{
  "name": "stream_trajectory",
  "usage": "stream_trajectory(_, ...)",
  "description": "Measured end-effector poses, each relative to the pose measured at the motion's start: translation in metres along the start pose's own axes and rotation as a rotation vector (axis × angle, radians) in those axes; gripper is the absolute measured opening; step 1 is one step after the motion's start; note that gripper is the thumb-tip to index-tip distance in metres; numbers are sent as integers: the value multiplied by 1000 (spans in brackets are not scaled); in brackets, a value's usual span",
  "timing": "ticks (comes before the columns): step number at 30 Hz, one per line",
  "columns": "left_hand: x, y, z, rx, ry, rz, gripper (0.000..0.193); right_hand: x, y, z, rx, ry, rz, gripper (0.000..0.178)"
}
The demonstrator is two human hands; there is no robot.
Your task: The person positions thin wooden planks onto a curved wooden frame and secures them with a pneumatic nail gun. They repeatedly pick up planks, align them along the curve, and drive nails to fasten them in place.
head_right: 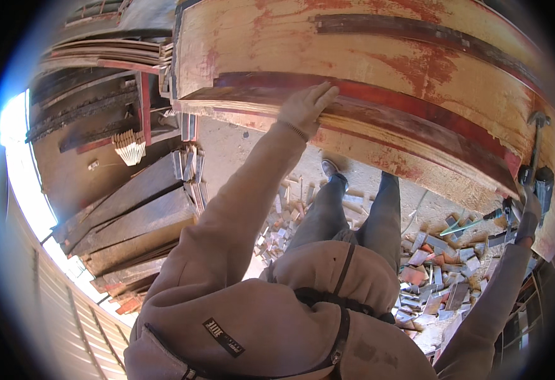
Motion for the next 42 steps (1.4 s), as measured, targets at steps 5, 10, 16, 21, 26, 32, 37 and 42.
stream_trajectory(5, -35, -22, -9, -237, -141, -59, 61, 38, 46, -14, 332, -580, -273, 36)
stream_trajectory(10, -75, -39, -8, -121, 6, 37, 67, 52, 78, -31, 197, -673, -434, 30)
stream_trajectory(16, -81, -41, -9, -91, 101, -65, 66, 53, 64, -38, -22, 16, -228, 20)
stream_trajectory(21, -89, 4, 9, -27, 176, -39, 69, 81, -82, -35, 86, 369, 248, 29)
stream_trajectory(26, -103, 2, -20, -153, 31, 15, 88, 51, -235, -32, 154, 730, 115, 26)
stream_trajectory(32, -121, -25, -22, 119, -11, 74, 82, -98, -307, 15, 101, 827, 636, 29)
stream_trajectory(37, -128, -31, -14, 208, -79, 95, 79, -196, -323, 38, -148, 663, 650, 21)
stream_trajectory(42, -130, -32, -15, 252, -98, 114, 81, -229, -329, 54, -231, 587, 581, 11)
Point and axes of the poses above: each hand's wrist, its own y-axis towards the middle knuckle, its own x-axis out of the back of the hand, z = x × y, the point moved 7 cm from there along y, towards the middle knuckle, and after that the axes turned 15 degrees about -y, right-handed, at the moved point
